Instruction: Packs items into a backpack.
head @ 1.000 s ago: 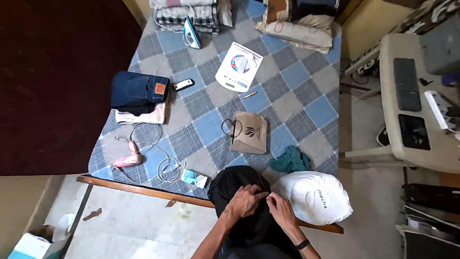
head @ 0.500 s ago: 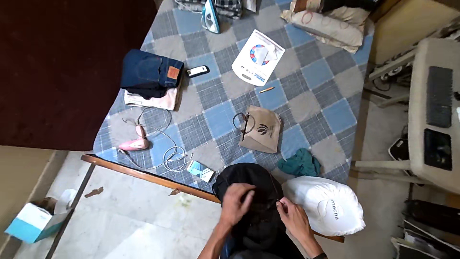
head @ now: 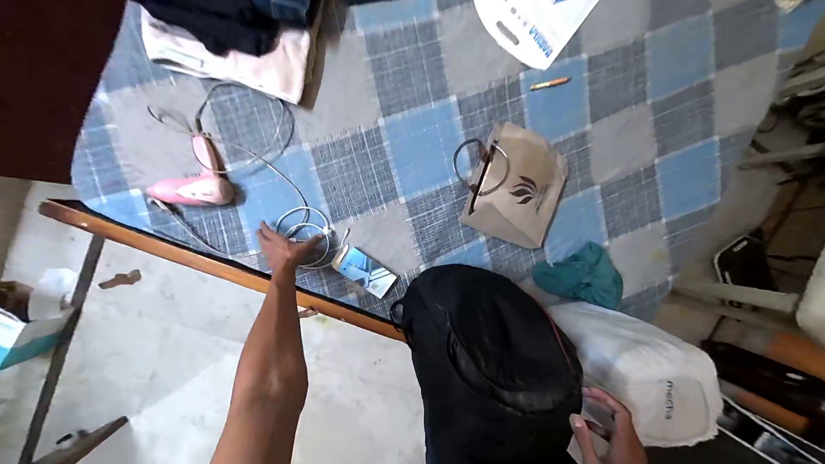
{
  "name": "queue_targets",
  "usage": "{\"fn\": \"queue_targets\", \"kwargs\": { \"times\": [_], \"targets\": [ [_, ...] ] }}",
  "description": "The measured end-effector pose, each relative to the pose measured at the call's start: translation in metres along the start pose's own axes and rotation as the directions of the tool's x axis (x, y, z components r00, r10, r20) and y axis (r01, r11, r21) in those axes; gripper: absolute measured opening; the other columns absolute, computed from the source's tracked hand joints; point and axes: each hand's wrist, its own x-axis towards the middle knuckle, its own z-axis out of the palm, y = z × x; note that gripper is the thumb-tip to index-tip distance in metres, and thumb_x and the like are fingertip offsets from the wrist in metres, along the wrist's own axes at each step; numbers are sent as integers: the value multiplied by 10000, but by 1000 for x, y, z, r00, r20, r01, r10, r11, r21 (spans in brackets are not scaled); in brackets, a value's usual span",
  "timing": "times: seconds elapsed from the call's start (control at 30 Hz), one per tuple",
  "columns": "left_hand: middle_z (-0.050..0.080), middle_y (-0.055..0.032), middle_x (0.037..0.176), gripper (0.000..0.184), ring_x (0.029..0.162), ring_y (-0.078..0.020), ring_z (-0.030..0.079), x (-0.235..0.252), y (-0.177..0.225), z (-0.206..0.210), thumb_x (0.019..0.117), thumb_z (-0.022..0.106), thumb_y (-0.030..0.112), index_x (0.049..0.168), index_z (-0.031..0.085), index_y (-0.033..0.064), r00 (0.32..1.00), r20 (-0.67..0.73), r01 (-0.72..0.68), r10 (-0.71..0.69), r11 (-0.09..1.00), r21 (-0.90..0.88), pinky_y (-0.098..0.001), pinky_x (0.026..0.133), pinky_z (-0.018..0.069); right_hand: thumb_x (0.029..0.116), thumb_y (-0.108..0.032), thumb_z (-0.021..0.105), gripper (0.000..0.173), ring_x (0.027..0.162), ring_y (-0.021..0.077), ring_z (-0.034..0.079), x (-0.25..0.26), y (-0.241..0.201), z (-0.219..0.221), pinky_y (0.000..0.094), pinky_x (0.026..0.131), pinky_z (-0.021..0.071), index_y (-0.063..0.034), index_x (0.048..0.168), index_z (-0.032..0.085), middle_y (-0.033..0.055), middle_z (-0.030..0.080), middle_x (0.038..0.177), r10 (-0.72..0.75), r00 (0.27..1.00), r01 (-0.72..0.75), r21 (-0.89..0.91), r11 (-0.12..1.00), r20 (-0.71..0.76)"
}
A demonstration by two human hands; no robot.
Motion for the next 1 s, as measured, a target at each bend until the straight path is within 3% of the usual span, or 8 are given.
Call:
{"fn": "queue_targets", "kwargs": {
  "times": [0.13,0.27,0.4,0.53,0.63,0.8,0.9,1.0],
  "targets": [
    [311,-311,1590,1471,1425,-566,331,-15,8,36,483,827,813,1622,226,103,986,-127,-77,103,978,195,-811,1015,340,974,-307,649,665,1227,219,603,4,-3,8,361,858,620,84,1448,395,245,511,1411,22,1000,-22,-9,1000,8],
    [459,-288,1480,1298,1343,-520,446,-36,9,50,529,744,875,1522,432,100,922,-155,-295,355,903,314,-747,1043,357,978,-299,639,680,1258,208,597,6,-10,3,362,885,622,88,1465,364,223,517,1430,66,998,-67,29,997,12],
    [366,-262,1581,1312,1444,-492,360,-49,-7,59,558,694,901,1548,403,91,887,-93,-384,453,834,395,-751,1171,170,982,-313,633,686,1266,208,596,6,-18,4,352,888,625,87,1467,361,230,505,1437,97,995,-97,8,995,19],
    [402,-285,1543,1322,1370,-489,445,-57,-19,67,573,621,945,1515,419,39,873,-144,-407,466,858,313,-648,1080,403,985,-306,623,665,1247,206,599,8,-13,6,349,884,620,88,1460,374,229,513,1422,87,996,-87,-2,996,10],
    [174,-259,1677,1410,1439,-499,354,-56,-23,68,518,673,929,1577,327,65,857,-142,-433,495,842,321,-635,1095,384,984,-335,629,682,1246,203,602,7,-10,7,342,874,626,81,1461,375,225,509,1426,84,996,-84,-9,996,14],
    [412,-277,1533,1027,1321,-571,440,-42,6,58,729,789,632,1568,393,192,870,89,-488,485,818,306,-751,903,457,979,-359,643,667,1256,218,598,6,-12,11,374,870,632,33,1466,411,203,514,1429,61,998,-61,-23,998,-1],
    [511,-381,1354,665,1056,-620,604,-45,24,54,923,713,295,1478,436,56,905,202,-419,374,867,271,-767,755,521,987,-459,612,662,1247,212,612,5,-5,16,382,876,630,-7,1448,470,174,551,1417,11,998,-18,-107,994,-61],
    [605,-415,1154,423,1006,-642,611,-46,24,55,1014,596,249,1279,539,-75,927,257,-343,273,893,290,-804,764,479,988,-485,591,640,1291,204,582,4,-5,7,406,986,581,-63,1460,496,130,558,1438,-10,997,-5,-177,984,-82]
  ]
}}
